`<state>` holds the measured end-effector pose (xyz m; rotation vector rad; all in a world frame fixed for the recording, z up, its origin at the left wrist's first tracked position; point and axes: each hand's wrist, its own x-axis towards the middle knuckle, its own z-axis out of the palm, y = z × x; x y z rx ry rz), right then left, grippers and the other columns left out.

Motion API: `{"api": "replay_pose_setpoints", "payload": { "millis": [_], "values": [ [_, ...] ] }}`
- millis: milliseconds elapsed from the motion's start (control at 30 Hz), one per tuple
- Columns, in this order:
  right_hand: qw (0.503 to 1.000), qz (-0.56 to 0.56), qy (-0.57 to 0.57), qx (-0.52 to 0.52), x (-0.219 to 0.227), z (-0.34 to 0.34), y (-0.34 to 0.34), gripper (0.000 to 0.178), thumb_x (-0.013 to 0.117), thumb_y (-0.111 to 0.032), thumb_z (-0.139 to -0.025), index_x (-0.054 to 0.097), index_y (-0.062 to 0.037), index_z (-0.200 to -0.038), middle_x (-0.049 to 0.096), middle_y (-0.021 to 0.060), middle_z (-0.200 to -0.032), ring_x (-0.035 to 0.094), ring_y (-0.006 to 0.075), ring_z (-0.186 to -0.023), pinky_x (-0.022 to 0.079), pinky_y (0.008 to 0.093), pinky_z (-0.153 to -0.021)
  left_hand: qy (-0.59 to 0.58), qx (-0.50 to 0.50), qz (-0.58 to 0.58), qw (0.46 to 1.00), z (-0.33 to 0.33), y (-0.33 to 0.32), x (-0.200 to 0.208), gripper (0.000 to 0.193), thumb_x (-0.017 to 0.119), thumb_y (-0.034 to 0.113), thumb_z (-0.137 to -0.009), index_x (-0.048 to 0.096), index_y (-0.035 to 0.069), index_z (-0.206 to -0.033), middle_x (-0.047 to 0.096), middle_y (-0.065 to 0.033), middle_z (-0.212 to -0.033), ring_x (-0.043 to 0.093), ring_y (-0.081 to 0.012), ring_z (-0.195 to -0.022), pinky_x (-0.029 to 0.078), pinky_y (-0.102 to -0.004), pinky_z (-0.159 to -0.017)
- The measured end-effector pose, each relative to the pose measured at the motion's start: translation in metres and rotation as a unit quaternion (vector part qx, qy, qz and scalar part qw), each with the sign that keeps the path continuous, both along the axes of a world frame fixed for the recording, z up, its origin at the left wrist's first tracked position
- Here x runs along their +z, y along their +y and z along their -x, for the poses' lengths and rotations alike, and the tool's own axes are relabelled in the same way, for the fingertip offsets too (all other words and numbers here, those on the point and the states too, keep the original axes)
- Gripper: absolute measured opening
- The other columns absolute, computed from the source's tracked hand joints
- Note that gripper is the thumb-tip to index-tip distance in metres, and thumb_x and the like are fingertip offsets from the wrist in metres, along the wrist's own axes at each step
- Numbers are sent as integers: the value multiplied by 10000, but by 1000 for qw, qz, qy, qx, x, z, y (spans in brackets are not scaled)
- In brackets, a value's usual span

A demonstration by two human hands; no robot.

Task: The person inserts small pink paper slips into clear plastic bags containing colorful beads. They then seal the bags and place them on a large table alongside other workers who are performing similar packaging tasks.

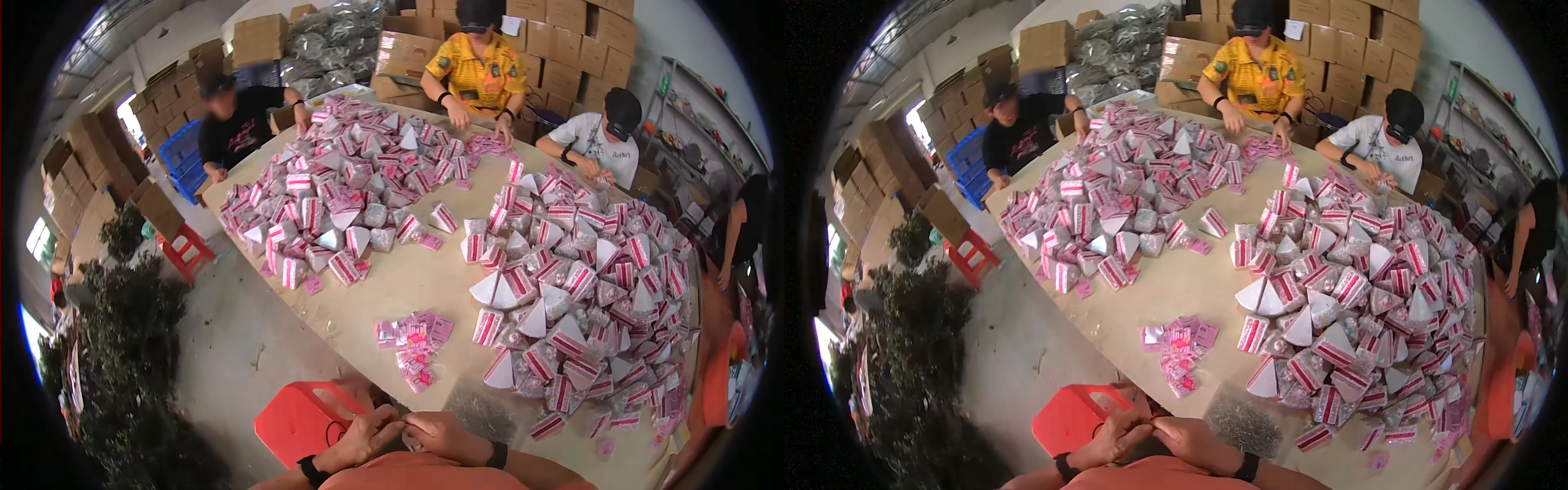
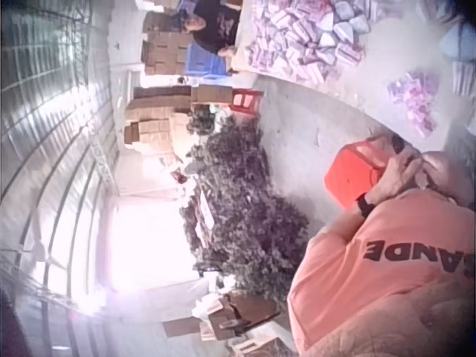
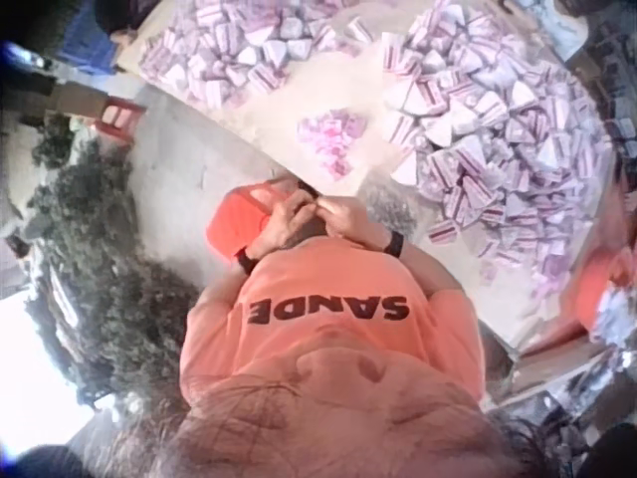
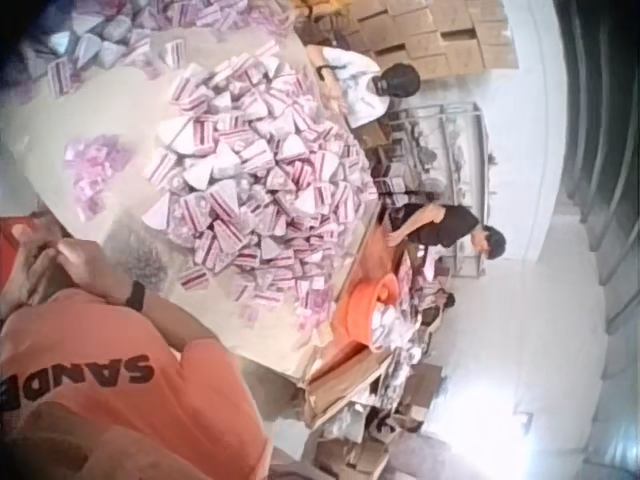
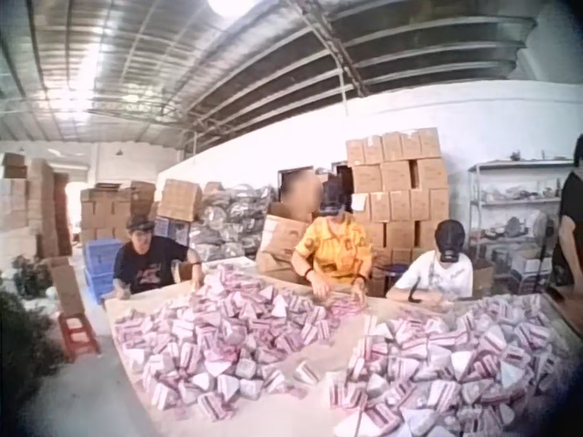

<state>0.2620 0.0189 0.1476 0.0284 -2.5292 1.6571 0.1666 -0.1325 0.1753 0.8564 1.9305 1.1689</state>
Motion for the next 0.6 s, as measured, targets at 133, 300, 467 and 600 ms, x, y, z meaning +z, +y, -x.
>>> {"api": "replay_pose_setpoints", "payload": {
  "millis": [133, 300, 467, 600],
  "values": [
    [996, -26, -44, -75, -1, 13, 11, 139, 494, -187, -850, 518, -54, -885, 542, 149, -753, 547, 318, -736, 435, 376, -614, -18, -119, -44, 992, 42, 28, -30, 210, 510, 201, -855, 536, -7, -868, 525, -78, -699, 490, -120, -652, 403, -262, -583],
    [974, 28, -106, -198, 5, 42, 7, 150, 513, -181, -828, 554, -50, -889, 570, 136, -767, 558, 315, -714, 442, 369, -602, -133, -206, 24, 969, 96, 61, -41, 197, 465, 200, -877, 521, 12, -850, 480, -13, -674, 433, -67, -642, 360, -224, -555],
    [959, -23, -32, -281, -10, 75, -1, 181, 526, -102, -838, 573, 2, -978, 598, 140, -854, 582, 223, -717, 463, 310, -608, -142, -320, 29, 936, 152, 85, -51, 200, 438, 203, -893, 498, 24, -828, 475, -3, -659, 429, -65, -637, 366, -232, -559],
    [950, -124, -75, -278, -29, 102, -9, 155, 536, -145, -817, 564, -25, -910, 579, 122, -768, 568, 261, -691, 452, 341, -593, -150, -300, -8, 942, 171, 77, -72, 189, 443, 179, -890, 510, 17, -822, 481, -9, -658, 437, -70, -640, 377, -241, -568]
  ]
}}
